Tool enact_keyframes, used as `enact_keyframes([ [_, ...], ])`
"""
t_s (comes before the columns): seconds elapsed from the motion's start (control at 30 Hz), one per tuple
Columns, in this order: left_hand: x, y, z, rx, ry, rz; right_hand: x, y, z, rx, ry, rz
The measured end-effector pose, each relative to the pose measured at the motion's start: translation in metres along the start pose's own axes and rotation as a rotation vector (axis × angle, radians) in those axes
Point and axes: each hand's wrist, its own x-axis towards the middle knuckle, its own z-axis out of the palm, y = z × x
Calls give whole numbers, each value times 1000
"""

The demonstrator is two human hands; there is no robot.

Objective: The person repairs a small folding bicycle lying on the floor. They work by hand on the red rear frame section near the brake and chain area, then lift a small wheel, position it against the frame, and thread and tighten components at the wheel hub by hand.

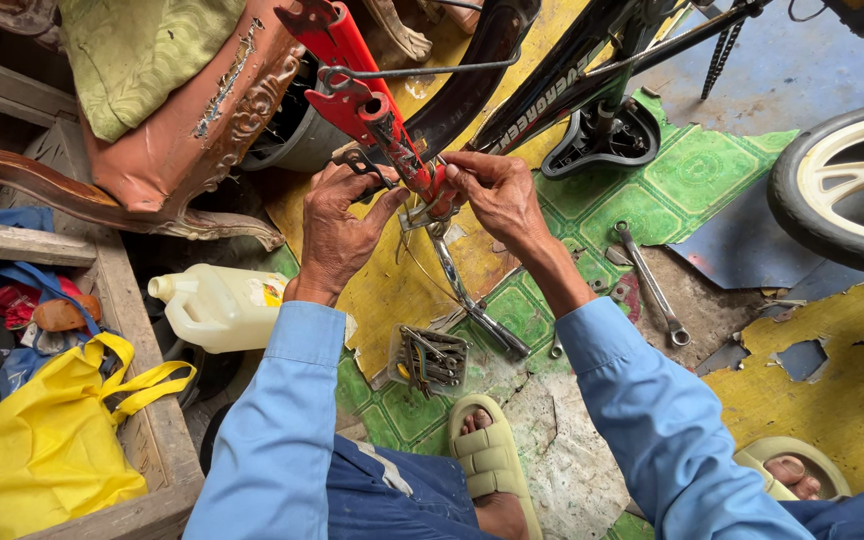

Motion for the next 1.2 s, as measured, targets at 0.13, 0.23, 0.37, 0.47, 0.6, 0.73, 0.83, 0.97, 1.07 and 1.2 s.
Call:
enact_keyframes([
  [0.13,2,0,1,2,0,-8,0,2,2,16,8,4],
  [0.23,3,0,1,4,-1,-4,-1,2,3,-97,50,-10],
  [0.37,3,-1,2,5,-6,-11,3,2,6,-115,69,29],
  [0.47,3,-1,1,2,-1,-19,4,1,3,-106,9,74],
  [0.6,3,-1,-1,-4,-2,2,2,-13,-1,-92,-57,154],
  [0.73,4,1,0,17,4,9,3,-34,-5,-238,-78,201],
  [0.83,5,1,-1,19,5,20,7,-46,-5,-258,-89,263],
  [0.97,4,1,-1,9,7,11,10,-51,-3,-207,-91,333],
  [1.07,3,-1,-1,-22,-3,-28,8,-47,-1,-184,-81,292],
  [1.2,3,-5,-2,13,10,24,0,-32,0,-123,-59,179],
])
